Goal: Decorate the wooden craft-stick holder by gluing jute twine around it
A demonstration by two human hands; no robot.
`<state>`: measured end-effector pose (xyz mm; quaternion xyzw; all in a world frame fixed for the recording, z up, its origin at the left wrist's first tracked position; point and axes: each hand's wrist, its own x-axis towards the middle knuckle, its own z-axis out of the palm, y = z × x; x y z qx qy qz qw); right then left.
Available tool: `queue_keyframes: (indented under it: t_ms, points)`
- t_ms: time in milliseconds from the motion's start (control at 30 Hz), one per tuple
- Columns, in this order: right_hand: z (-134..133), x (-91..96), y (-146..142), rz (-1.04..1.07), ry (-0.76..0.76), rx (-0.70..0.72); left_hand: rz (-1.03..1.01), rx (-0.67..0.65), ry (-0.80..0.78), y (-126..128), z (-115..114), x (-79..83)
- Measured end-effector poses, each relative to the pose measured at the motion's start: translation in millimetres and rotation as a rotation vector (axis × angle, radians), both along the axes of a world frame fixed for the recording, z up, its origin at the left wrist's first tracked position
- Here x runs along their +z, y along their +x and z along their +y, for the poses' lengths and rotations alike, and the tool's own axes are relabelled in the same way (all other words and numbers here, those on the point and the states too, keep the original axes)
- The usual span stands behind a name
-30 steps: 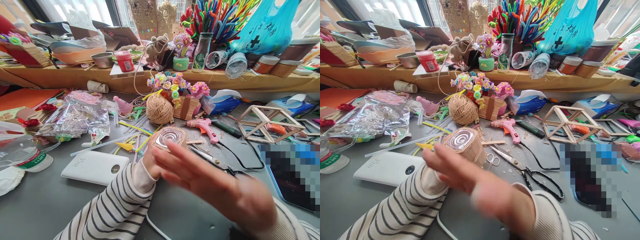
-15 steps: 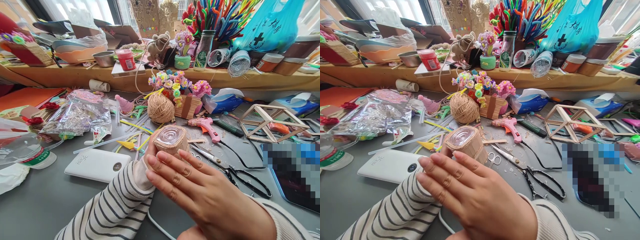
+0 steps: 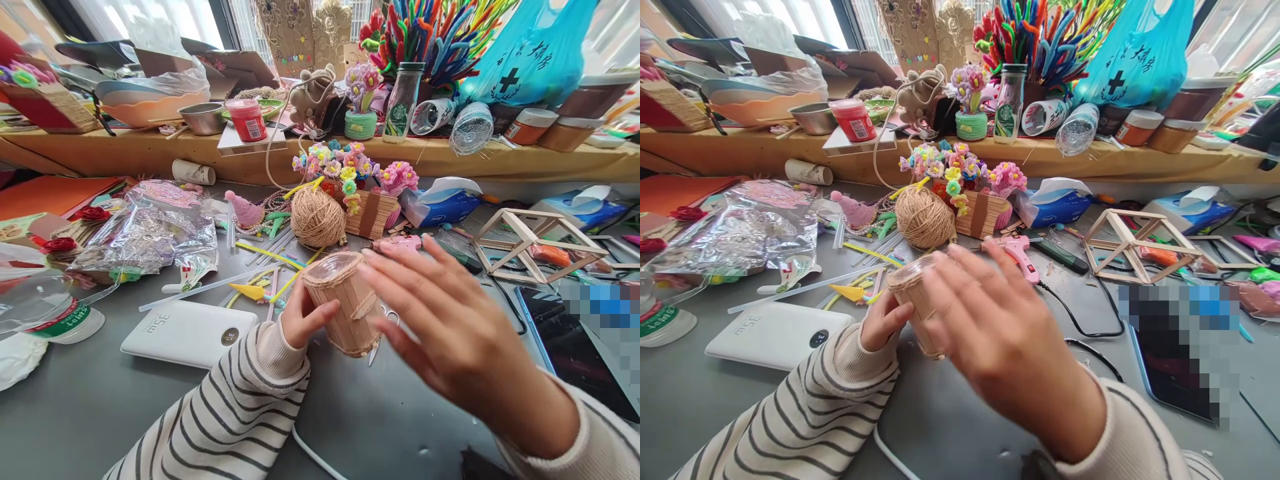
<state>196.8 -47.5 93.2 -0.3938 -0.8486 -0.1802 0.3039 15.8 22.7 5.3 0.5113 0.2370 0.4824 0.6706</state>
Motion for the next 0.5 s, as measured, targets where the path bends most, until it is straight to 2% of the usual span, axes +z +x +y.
queue_keyframes:
  t_ms: [67,200,367,500]
  points:
    - [6.5,-0.6,8.1,0.072,-0.002,-0.040,0.003,0.014,0.065,-1.9,1.2,4.3]
    - [19.2,-10.9,15.6,0.180,-0.071,-0.028,0.036,-0.016,0.126,-5.0,-0.4,3.5]
    - [28.2,-25.4,12.1,0.310,-0.168,-0.012,0.021,-0.050,0.065,-6.8,-0.1,0.8]
    - [25.8,-29.2,5.2,0.383,-0.142,-0.034,-0.037,-0.077,-0.015,-6.4,-3.1,4.9]
